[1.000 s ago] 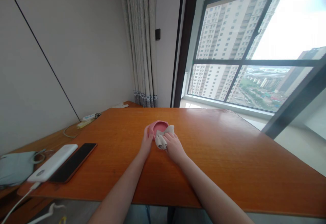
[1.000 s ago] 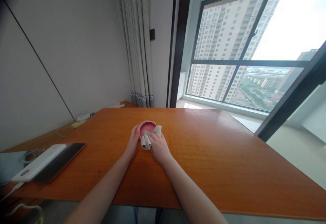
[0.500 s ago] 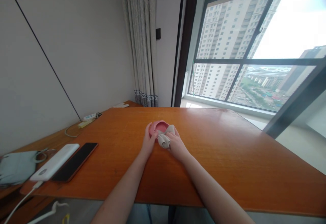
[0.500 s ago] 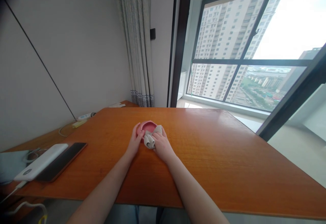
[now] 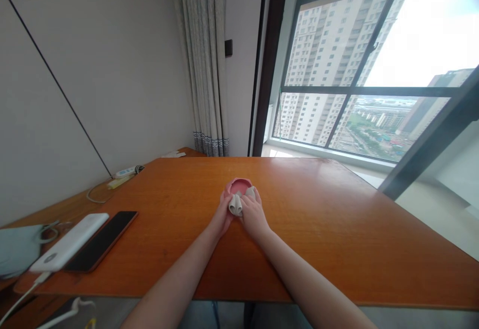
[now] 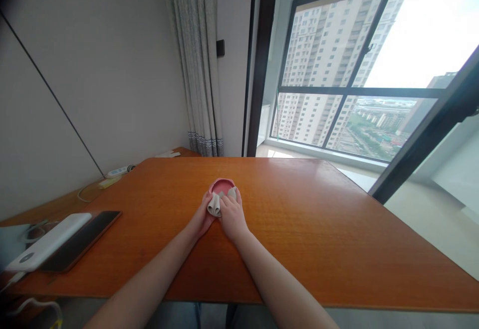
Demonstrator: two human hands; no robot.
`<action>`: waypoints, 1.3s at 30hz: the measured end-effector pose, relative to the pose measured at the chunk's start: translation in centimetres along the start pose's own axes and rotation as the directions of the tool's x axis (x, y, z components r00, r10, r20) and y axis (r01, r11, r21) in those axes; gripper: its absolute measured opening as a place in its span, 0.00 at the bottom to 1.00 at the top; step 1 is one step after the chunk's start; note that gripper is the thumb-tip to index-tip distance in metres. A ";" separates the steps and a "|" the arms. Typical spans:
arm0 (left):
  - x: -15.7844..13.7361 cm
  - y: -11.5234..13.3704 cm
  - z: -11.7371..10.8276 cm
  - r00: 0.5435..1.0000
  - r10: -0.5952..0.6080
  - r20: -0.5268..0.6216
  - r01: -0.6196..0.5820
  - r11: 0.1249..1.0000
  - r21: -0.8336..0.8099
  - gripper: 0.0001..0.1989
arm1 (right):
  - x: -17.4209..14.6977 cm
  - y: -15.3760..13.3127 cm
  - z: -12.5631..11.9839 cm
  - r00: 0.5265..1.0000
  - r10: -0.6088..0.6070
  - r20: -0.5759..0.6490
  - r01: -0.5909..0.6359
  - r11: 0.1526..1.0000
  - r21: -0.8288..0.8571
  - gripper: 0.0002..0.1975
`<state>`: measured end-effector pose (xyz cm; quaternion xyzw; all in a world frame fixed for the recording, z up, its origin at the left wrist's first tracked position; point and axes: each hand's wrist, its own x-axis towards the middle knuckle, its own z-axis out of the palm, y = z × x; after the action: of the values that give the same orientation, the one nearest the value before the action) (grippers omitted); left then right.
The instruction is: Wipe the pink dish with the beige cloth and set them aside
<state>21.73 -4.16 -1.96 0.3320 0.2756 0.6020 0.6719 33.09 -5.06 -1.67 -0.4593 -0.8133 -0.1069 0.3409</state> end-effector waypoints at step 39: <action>1.8 3.3 -2.9 0.966 0.149 -0.214 -0.036 0.888 0.458 0.21 | 0.8 0.2 -0.5 0.982 -0.144 0.124 0.123 0.979 0.161 0.03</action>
<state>17.62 -1.81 -1.18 0.4151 0.4713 0.5893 0.5083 33.15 -4.63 -0.81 -0.3825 -0.8693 -0.0357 0.3111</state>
